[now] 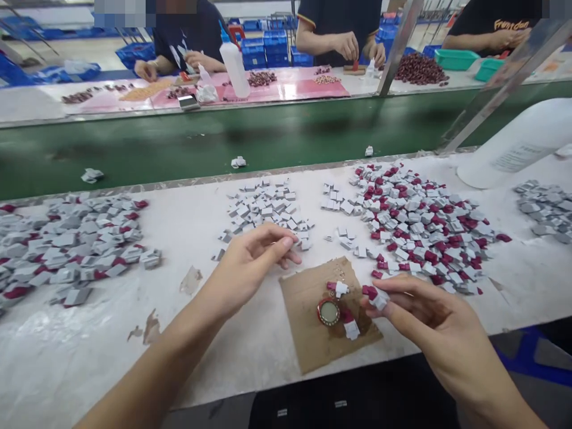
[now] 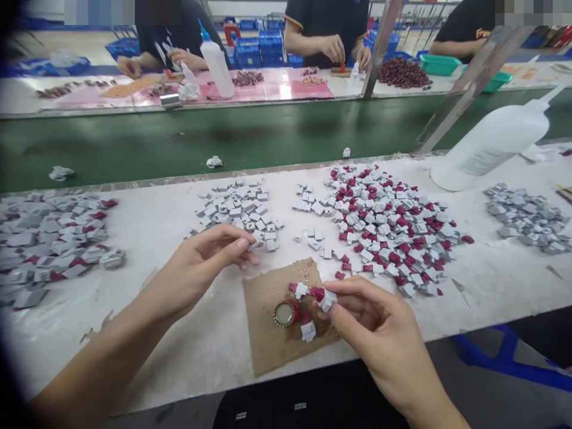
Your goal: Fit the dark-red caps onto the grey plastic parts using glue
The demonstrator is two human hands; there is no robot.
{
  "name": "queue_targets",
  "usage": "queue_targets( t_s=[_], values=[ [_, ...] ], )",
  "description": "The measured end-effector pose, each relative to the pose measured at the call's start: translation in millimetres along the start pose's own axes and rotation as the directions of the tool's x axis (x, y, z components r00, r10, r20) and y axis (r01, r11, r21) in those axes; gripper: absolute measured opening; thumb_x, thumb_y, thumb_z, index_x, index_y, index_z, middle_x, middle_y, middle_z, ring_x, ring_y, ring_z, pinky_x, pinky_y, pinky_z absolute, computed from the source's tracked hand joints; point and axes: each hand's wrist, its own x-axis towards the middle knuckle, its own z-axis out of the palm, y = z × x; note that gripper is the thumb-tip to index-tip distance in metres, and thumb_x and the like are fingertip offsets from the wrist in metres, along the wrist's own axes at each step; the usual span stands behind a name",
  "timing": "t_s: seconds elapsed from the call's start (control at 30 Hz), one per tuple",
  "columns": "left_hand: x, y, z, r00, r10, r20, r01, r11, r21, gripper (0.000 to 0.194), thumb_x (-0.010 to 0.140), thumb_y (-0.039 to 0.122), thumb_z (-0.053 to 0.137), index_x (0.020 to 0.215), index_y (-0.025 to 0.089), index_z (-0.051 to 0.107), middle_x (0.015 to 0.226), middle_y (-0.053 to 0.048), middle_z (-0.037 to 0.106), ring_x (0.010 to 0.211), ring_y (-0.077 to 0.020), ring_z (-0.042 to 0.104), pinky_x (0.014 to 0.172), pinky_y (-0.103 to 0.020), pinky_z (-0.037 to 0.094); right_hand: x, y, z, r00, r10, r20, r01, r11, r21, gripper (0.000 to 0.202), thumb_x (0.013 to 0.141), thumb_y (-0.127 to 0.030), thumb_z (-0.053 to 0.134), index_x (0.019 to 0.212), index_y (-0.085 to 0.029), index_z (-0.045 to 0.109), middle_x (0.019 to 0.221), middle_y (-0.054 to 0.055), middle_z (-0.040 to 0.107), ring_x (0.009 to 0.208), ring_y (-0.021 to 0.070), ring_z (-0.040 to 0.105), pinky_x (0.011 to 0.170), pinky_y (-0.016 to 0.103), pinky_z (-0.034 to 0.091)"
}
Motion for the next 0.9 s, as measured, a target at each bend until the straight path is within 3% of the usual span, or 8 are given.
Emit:
queue_targets(
  t_s=[0.13, 0.23, 0.3, 0.57, 0.73, 0.9],
  values=[
    [-26.7, -12.9, 13.7, 0.999, 0.007, -0.038, -0.002, 0.988, 0.154, 0.016, 0.101, 0.037, 0.076, 0.111, 0.025, 0.074, 0.106, -0.006, 0.080, 0.095, -0.0245, 0.079, 0.085, -0.038, 0.065, -2.4, 0.9, 5.8, 0.999, -0.036, 0.020, 0.038, 0.990, -0.139, 0.020, 0.094, -0.042, 0.090, 0.110, -0.030, 0.092, 0.106, 0.006, 0.089, 0.092, 0.0249, 0.087, 0.082, 0.029, 0.073],
    [-45.0, -20.8, 23.5, 0.999, 0.038, 0.016, -0.042, 0.925, 0.377, 0.017, 0.105, 0.030, 0.070, 0.119, 0.028, 0.077, 0.104, -0.004, 0.078, 0.095, -0.0246, 0.074, 0.083, -0.039, 0.062, -4.2, 3.0, 5.4, 0.998, -0.035, 0.057, 0.045, 0.982, -0.184, 0.018, 0.095, -0.040, 0.089, 0.111, -0.032, 0.092, 0.105, 0.006, 0.088, 0.093, 0.0253, 0.086, 0.081, 0.029, 0.073],
    [-53.4, -26.1, 29.3, 0.996, 0.069, 0.055, -0.086, 0.894, 0.440, 0.022, 0.106, 0.022, 0.064, 0.123, 0.029, 0.076, 0.102, -0.004, 0.076, 0.093, -0.0237, 0.072, 0.083, -0.038, 0.060, -5.9, 3.8, 5.9, 0.995, -0.052, 0.081, 0.068, 0.975, -0.212, 0.017, 0.096, -0.037, 0.089, 0.111, -0.033, 0.092, 0.106, 0.005, 0.088, 0.094, 0.0254, 0.086, 0.078, 0.029, 0.073],
    [-57.2, -34.6, 37.6, 0.983, 0.145, 0.109, -0.179, 0.865, 0.469, 0.020, 0.107, 0.011, 0.056, 0.116, 0.023, 0.070, 0.112, -0.005, 0.071, 0.091, -0.0192, 0.069, 0.079, -0.032, 0.058, -10.5, -1.4, 24.3, 0.975, -0.153, 0.161, 0.196, 0.933, -0.302, 0.013, 0.103, -0.030, 0.079, 0.111, -0.035, 0.088, 0.105, 0.005, 0.085, 0.095, 0.0263, 0.083, 0.073, 0.032, 0.071],
    [-52.5, -31.1, 37.1, 0.983, 0.118, 0.137, -0.171, 0.853, 0.493, 0.021, 0.108, 0.011, 0.054, 0.116, 0.023, 0.070, 0.112, -0.004, 0.068, 0.087, -0.0178, 0.069, 0.076, -0.031, 0.056, -6.6, -8.7, 30.9, 0.954, -0.213, 0.213, 0.281, 0.884, -0.374, 0.020, 0.105, -0.024, 0.073, 0.115, -0.036, 0.085, 0.102, 0.004, 0.082, 0.088, 0.0233, 0.081, 0.068, 0.030, 0.068],
    [-50.1, -27.9, 37.5, 0.986, 0.090, 0.143, -0.152, 0.844, 0.514, 0.020, 0.108, 0.011, 0.054, 0.115, 0.021, 0.070, 0.108, -0.004, 0.067, 0.084, -0.0181, 0.068, 0.075, -0.032, 0.054, -3.1, -15.1, 31.9, 0.943, -0.205, 0.261, 0.302, 0.856, -0.419, 0.015, 0.106, -0.023, 0.071, 0.110, -0.032, 0.082, 0.103, 0.005, 0.081, 0.088, 0.0235, 0.080, 0.067, 0.031, 0.066]
  ],
)
